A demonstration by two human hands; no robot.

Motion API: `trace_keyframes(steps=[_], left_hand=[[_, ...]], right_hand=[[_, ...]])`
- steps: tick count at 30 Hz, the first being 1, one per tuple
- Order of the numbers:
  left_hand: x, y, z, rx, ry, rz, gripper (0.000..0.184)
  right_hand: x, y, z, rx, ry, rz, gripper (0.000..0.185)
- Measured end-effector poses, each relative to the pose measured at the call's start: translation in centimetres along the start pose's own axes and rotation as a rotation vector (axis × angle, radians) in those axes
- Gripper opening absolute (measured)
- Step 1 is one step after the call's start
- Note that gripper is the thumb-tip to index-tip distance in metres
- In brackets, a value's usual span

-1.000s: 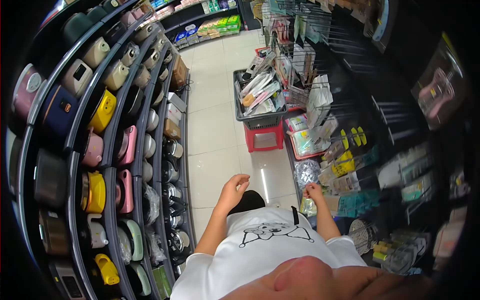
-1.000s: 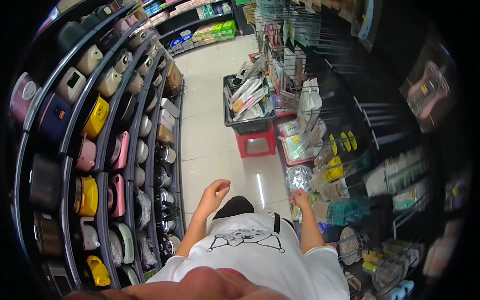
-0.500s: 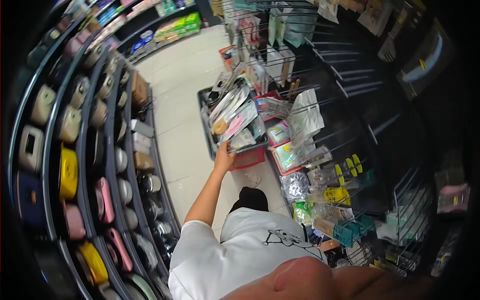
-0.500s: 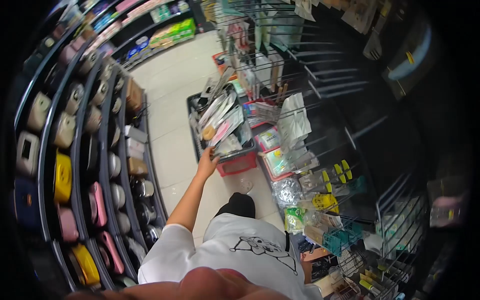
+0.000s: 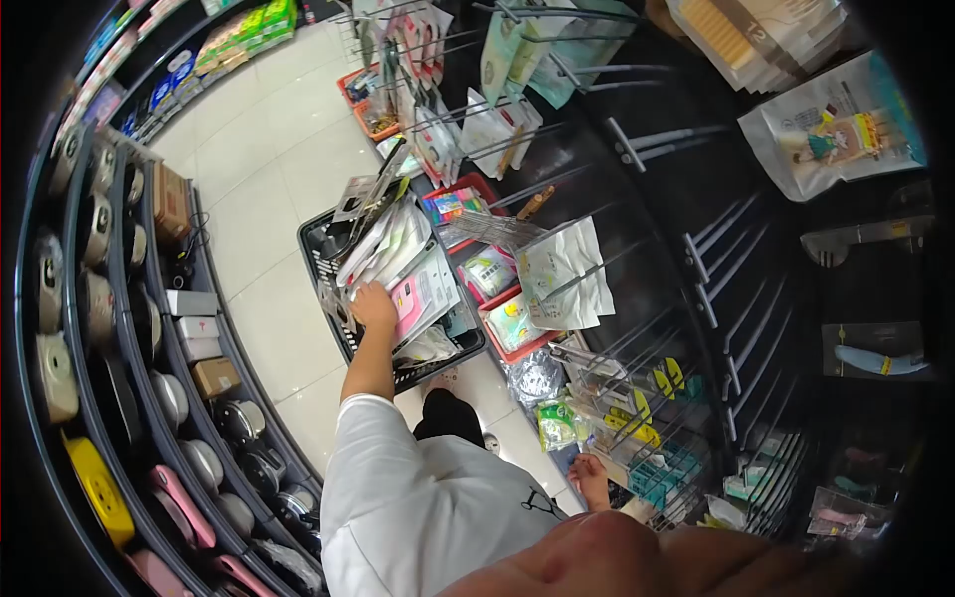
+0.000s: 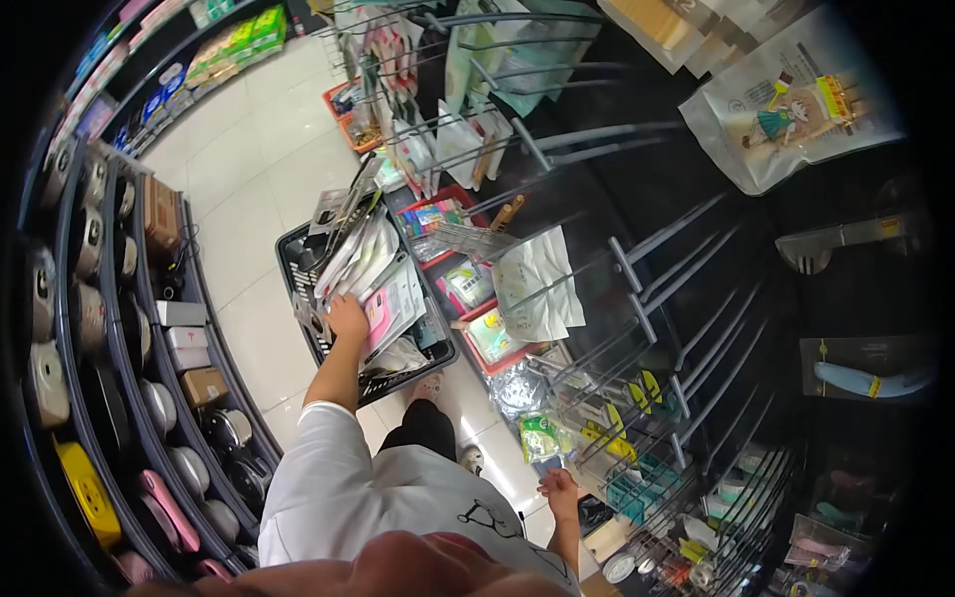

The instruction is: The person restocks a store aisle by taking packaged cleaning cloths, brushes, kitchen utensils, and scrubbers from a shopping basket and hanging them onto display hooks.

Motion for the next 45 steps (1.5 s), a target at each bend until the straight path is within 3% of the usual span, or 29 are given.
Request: trace_keyframes(steps=[3, 5, 7, 10, 13, 17, 20, 21, 23, 25, 27, 29, 31, 32, 36, 38, 42, 45], left_hand=[[1.4, -0.9, -1.8, 0.096, 0.069, -0.077, 0.024], [1.4, -1.4, -2.5, 0.144, -0.004, -0.016, 0.028], [0.4, -1.5, -1.8, 0.244, 0.082, -0.069, 0.027], [-1.8, -1.6, 0.1, 0.409, 0.063, 0.055, 0.031], [-3.6, -1.5, 2.4, 0.547, 0.094, 0.164, 0.029], [-6.3, -2.3, 6.3, 0.654, 0.180, 0.271, 0.028], [-8.4, -3.2, 9.3, 0.610, -0.006, 0.724, 0.026], [-8.5, -3.5, 9.6, 0.630, 0.004, 0.717, 0.026], [-8.4, -4.1, 10.2, 0.856, -0.074, 0.911, 0.023], [-12.6, -3.8, 17.4, 0.881, -0.461, 1.283, 0.020], [-14.0, -4.4, 23.0, 0.901, -0.746, 1.492, 0.022], [-14.2, -5.9, 26.9, 1.041, -1.000, 1.532, 0.029], [-14.0, -7.5, 31.3, 1.111, -1.358, 1.569, 0.033], [-13.0, -8.2, 32.4, 1.069, -1.461, 1.576, 0.032], [-11.1, -10.6, 37.6, 0.929, -1.688, 1.613, 0.030], [-10.9, -11.7, 40.0, 0.745, -1.955, 1.689, 0.031], [-10.5, -13.2, 42.0, 0.658, -2.071, 1.478, 0.030], [-10.7, -14.4, 41.5, 0.622, -2.099, 1.379, 0.029]], right_hand=[[2.4, 1.4, 0.5, 0.017, 0.032, -0.084, 0.019], [3.7, 4.0, 1.4, 0.074, 0.052, -0.113, 0.018], [4.4, 8.2, 2.4, 0.298, 0.006, -0.147, 0.017], [5.8, 7.8, 6.7, 0.450, -0.064, 0.249, 0.019], [6.7, 9.3, 9.5, 0.496, -0.024, 0.208, 0.023], [8.5, 11.9, 10.2, 0.393, 0.151, 0.006, 0.025], [10.1, 14.8, 9.4, 0.295, 0.184, -0.108, 0.018], [10.6, 15.9, 9.0, 0.284, 0.196, -0.144, 0.015], [11.8, 17.5, 8.5, 0.155, 0.203, -0.234, 0.010], [12.7, 18.4, 7.9, 0.094, 0.177, -0.129, 0.012], [11.7, 23.3, 4.8, -0.222, 0.131, -0.070, 0.015], [12.7, 16.8, 6.3, -0.253, 0.088, -0.215, 0.020], [13.9, 10.0, 6.6, -0.335, 0.090, -0.128, 0.023], [14.9, 6.7, 6.9, -0.367, 0.099, -0.167, 0.026], [19.9, -6.2, 9.7, -0.627, -0.131, -0.224, 0.031], [22.9, -11.2, 12.5, -0.759, -0.271, -0.302, 0.032], [28.0, -15.9, 17.4, -0.931, -0.429, -0.512, 0.036], [30.3, -16.2, 18.4, -0.869, -0.440, -0.509, 0.036]])
Point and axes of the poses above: each hand's wrist, its own z-axis away from the middle knuckle, its own x-axis out of the palm, y = z × x, the point moved 1 cm from there along -z, towards the middle knuckle, and after that the axes turned 15 degrees about -y, right-handed, at the moved point
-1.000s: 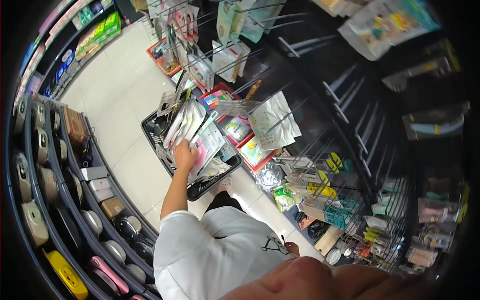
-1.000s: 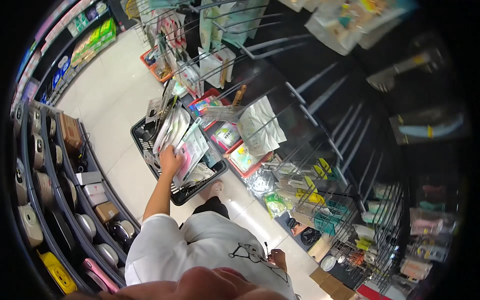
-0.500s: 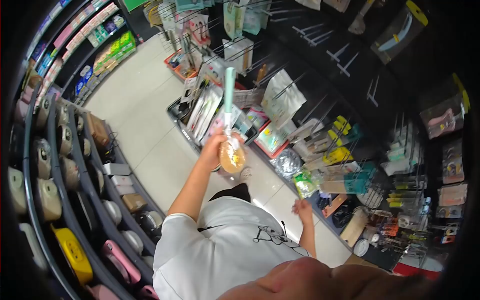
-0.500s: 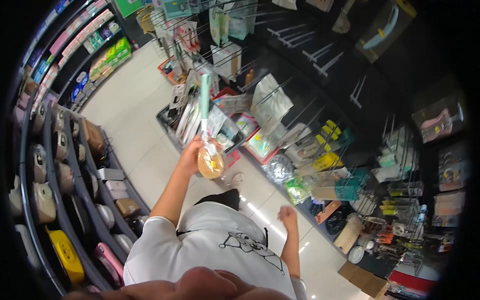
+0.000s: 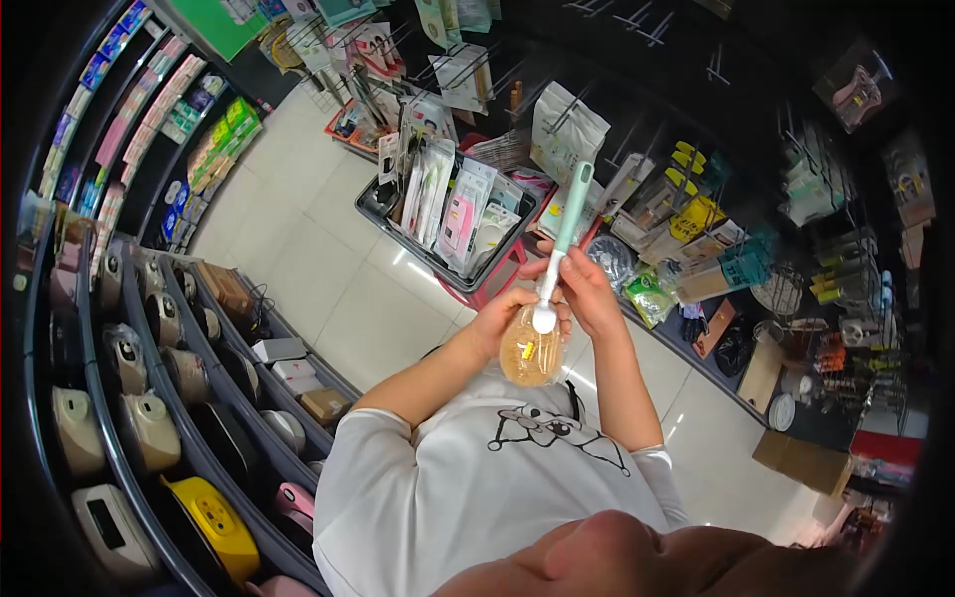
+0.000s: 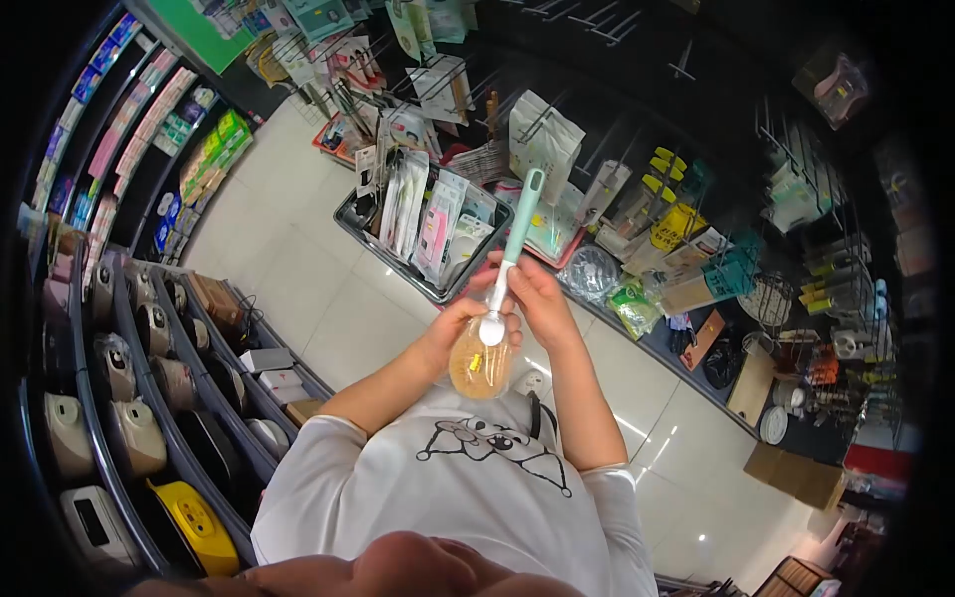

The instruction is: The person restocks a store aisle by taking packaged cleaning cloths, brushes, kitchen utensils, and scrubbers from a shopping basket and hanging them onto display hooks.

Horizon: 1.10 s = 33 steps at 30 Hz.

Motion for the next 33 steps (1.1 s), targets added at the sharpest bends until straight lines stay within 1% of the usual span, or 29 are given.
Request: trace_keyframes(steps=[1, 2, 4, 5, 6, 8, 9, 11, 14, 16, 17, 19, 20, 22, 24, 25, 26, 28, 30, 31, 33], left_hand=[[-0.3, 0.4, 0.7, -0.003, -0.081, 0.020, 0.028], [-0.4, 1.0, 2.0, -0.008, -0.090, 0.025, 0.028], [0.3, 3.3, 5.0, -0.017, 0.036, -0.060, 0.034], [-0.1, 5.0, 7.1, -0.054, 0.055, -0.086, 0.040], [-0.5, 6.9, 9.6, -0.052, 0.054, -0.100, 0.040], [-1.7, 10.6, 16.2, -0.001, 0.285, -0.513, 0.041], [-1.8, 12.3, 19.8, 0.080, 0.331, -0.632, 0.039], [-2.3, 16.2, 28.1, 0.184, 0.373, -0.705, 0.040], [-5.1, 20.0, 41.0, 0.435, 0.701, -0.589, 0.037], [-5.7, 20.6, 48.3, 0.620, 0.920, -0.506, 0.034], [-5.7, 20.7, 51.3, 0.719, 1.036, -0.479, 0.034], [-6.7, 20.9, 56.4, 0.818, 1.183, -0.417, 0.033], [-7.5, 21.2, 58.6, 0.829, 1.190, -0.418, 0.035], [-8.0, 22.0, 59.8, 0.867, 1.177, -0.415, 0.030], [-8.3, 23.4, 58.8, 0.889, 1.159, -0.426, 0.024], [-8.5, 24.3, 57.8, 0.900, 1.134, -0.424, 0.024], [-8.8, 25.2, 56.5, 0.879, 1.071, -0.408, 0.021], [-8.6, 27.7, 53.6, 0.861, 0.974, -0.415, 0.018], [-8.0, 30.1, 51.1, 0.637, 0.961, -0.531, 0.015], [-8.2, 31.5, 50.4, 0.641, 0.942, -0.549, 0.015], [-8.6, 34.6, 49.4, 0.566, 0.999, -0.632, 0.014]], right_hand=[[1.1, 0.0, -0.1, 0.045, 0.025, -0.022, 0.033], [2.3, 0.2, -0.6, 0.046, 0.033, -0.015, 0.033], [4.6, 1.2, -2.7, 0.020, 0.069, -0.054, 0.031], [5.5, 2.2, -4.2, -0.036, 0.075, -0.002, 0.029], [6.9, 3.3, -6.2, -0.127, 0.101, 0.025, 0.028], [9.6, 4.6, -9.8, -0.222, 0.096, -0.019, 0.029], [10.5, 5.5, -11.6, -0.270, 0.110, -0.028, 0.030], [12.0, 7.1, -15.0, -0.328, 0.142, -0.038, 0.030], [13.8, 8.5, -19.7, -0.370, 0.206, -0.037, 0.030], [15.0, 8.5, -21.8, -0.355, 0.292, -0.043, 0.031], [15.7, 7.9, -22.6, -0.334, 0.295, -0.014, 0.031], [16.3, 6.8, -24.4, -0.345, 0.332, 0.028, 0.030], [16.3, 6.4, -25.4, -0.321, 0.325, 0.066, 0.030], [16.0, 5.6, -27.4, -0.297, 0.362, 0.130, 0.029], [16.0, 4.4, -29.8, -0.297, 0.348, 0.162, 0.029], [16.3, 3.6, -31.0, -0.293, 0.339, 0.167, 0.029], [16.1, 2.6, -32.4, -0.319, 0.333, 0.185, 0.029], [15.4, 0.6, -34.9, -0.282, 0.321, 0.242, 0.029], [14.3, -2.2, -38.0, -0.295, 0.357, 0.295, 0.030], [13.3, -3.9, -39.6, -0.305, 0.342, 0.334, 0.030], [11.8, -7.4, -42.7, -0.339, 0.332, 0.382, 0.030]])
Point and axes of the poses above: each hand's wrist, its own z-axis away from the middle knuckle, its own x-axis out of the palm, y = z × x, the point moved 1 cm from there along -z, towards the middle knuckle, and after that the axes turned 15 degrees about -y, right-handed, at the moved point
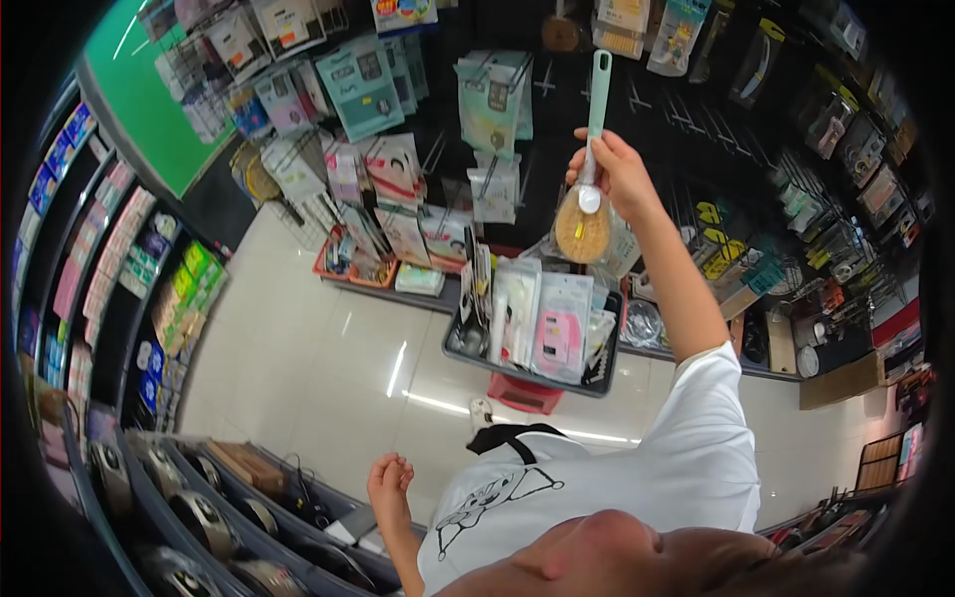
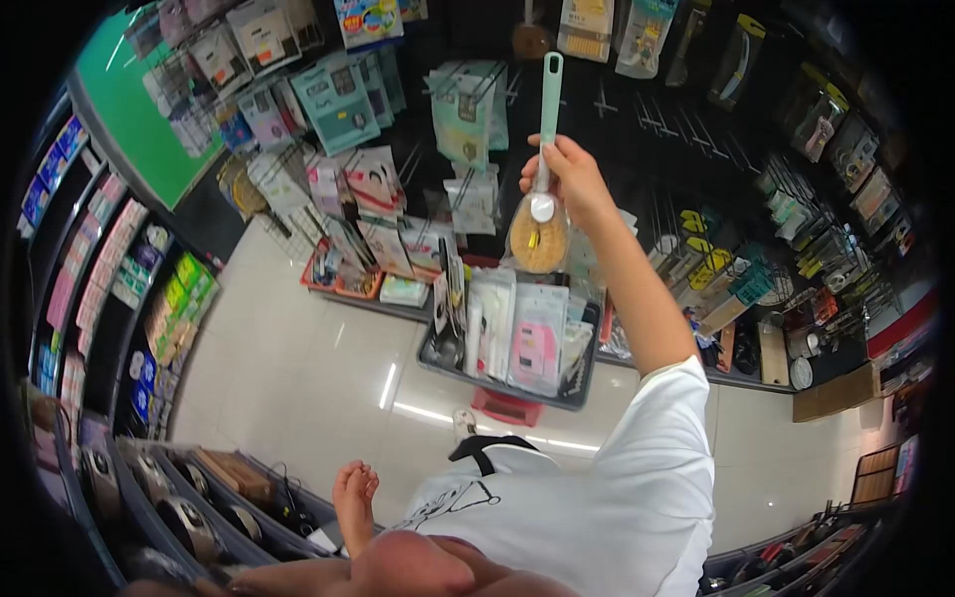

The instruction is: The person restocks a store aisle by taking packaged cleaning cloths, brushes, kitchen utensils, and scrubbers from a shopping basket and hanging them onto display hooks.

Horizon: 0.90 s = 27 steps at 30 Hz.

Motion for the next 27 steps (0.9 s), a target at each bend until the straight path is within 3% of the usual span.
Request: trace_keyframes(steps=[6, 9, 14, 19, 27], left_hand=[[0.1, 8.6, -8.2, 0.005, -0.026, -0.067, 0.014], [-0.1, 12.3, -12.2, 0.111, 0.010, -0.108, 0.013], [-1.8, 12.6, -15.2, 0.144, 0.073, -0.032, 0.013], [-3.2, 12.4, -19.4, -0.092, 0.081, -0.016, 0.014], [2.0, 19.6, -33.8, -0.111, -0.287, -0.227, 0.015]], right_hand=[[-2.1, -5.3, -12.3, -0.032, 0.062, 0.170, 0.030], [-2.7, -7.4, -17.8, -0.067, 0.104, 0.256, 0.031], [-1.5, -8.5, -22.1, -0.164, 0.159, 0.383, 0.031], [-1.7, -9.3, -22.8, -0.247, 0.241, 0.443, 0.032], [-3.0, -10.1, -24.0, -0.106, 0.302, 0.443, 0.034]])
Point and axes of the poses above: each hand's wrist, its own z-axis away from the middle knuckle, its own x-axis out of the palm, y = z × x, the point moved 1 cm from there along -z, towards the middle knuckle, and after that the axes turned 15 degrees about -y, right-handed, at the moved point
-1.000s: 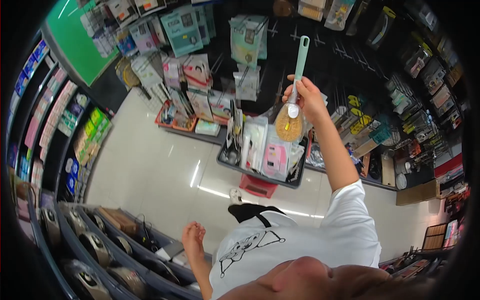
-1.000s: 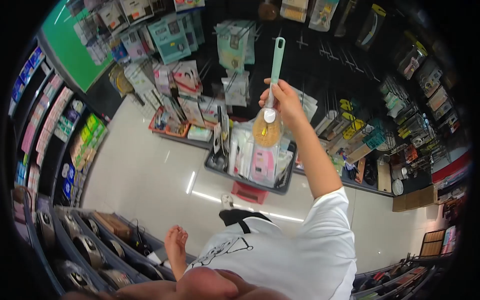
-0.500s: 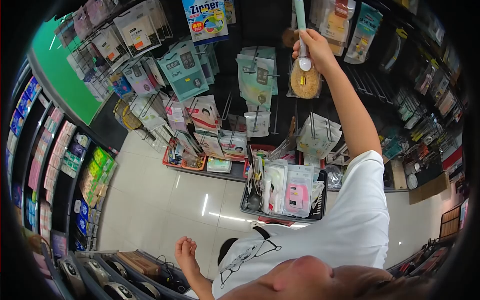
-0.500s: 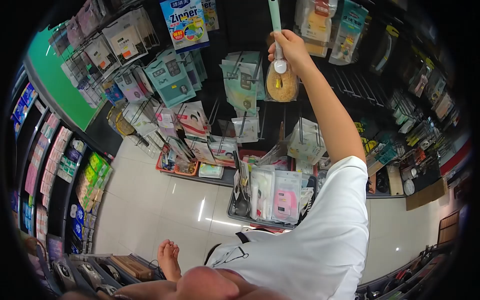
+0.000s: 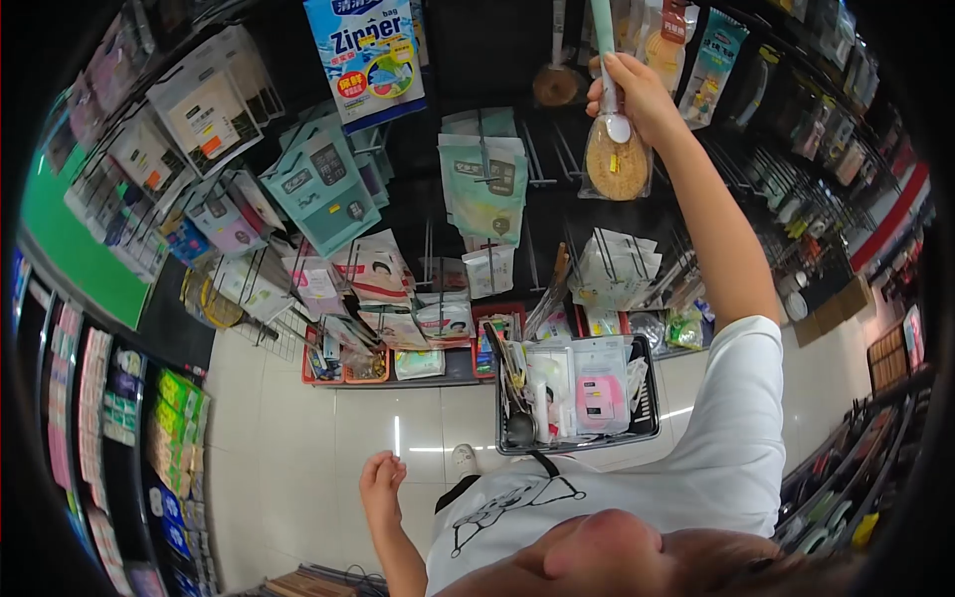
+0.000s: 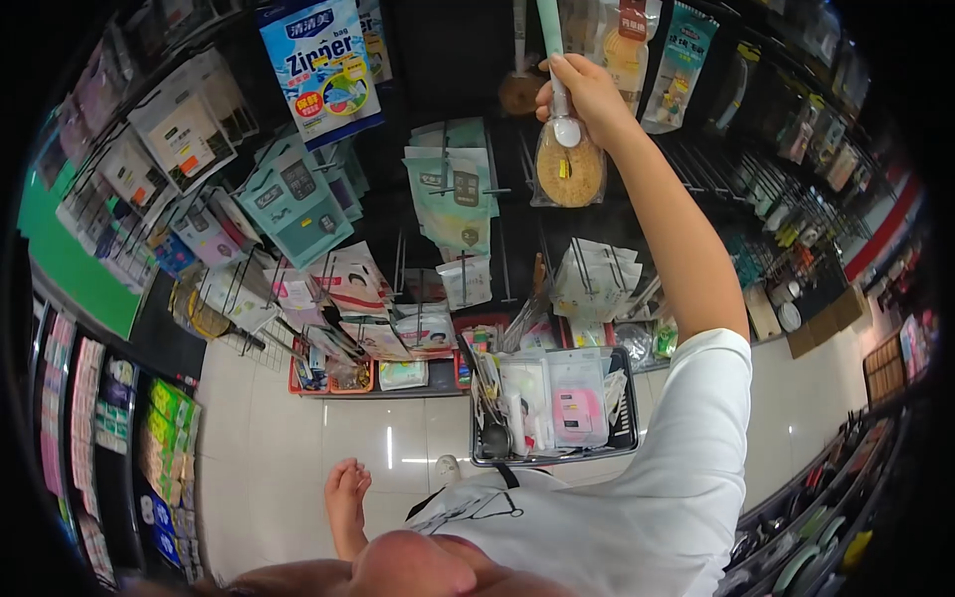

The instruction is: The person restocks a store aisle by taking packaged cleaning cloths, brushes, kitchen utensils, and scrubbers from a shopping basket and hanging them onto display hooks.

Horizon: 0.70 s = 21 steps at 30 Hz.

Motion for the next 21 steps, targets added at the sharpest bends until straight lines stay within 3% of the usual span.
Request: trace_keyframes(steps=[6, 8, 14, 17, 20, 21], left_hand=[[-1.7, 2.4, -5.2, -0.020, -0.155, -0.001, 0.013], [-3.0, 2.5, -5.9, -0.045, -0.180, -0.010, 0.013], [-7.6, 3.7, -7.2, -0.087, -0.145, 0.031, 0.013], [-9.8, 4.4, -8.5, -0.087, -0.150, 0.027, 0.013], [-11.1, 4.6, -10.5, -0.114, -0.160, 0.002, 0.013], [-11.2, 4.8, -11.0, -0.125, -0.164, 0.000, 0.013]], right_hand=[[-1.0, 2.0, -4.5, 0.049, 0.080, 0.035, 0.034], [-0.9, 2.7, -6.2, 0.153, 0.193, 0.188, 0.029], [-2.1, 6.8, -11.3, 0.134, 0.403, 0.366, 0.032], [-3.7, 8.4, -13.1, 0.072, 0.627, 0.785, 0.042], [-3.2, 7.9, -13.4, 0.104, 0.656, 0.955, 0.045], [-2.9, 8.4, -15.1, 0.165, 0.765, 1.059, 0.037]])
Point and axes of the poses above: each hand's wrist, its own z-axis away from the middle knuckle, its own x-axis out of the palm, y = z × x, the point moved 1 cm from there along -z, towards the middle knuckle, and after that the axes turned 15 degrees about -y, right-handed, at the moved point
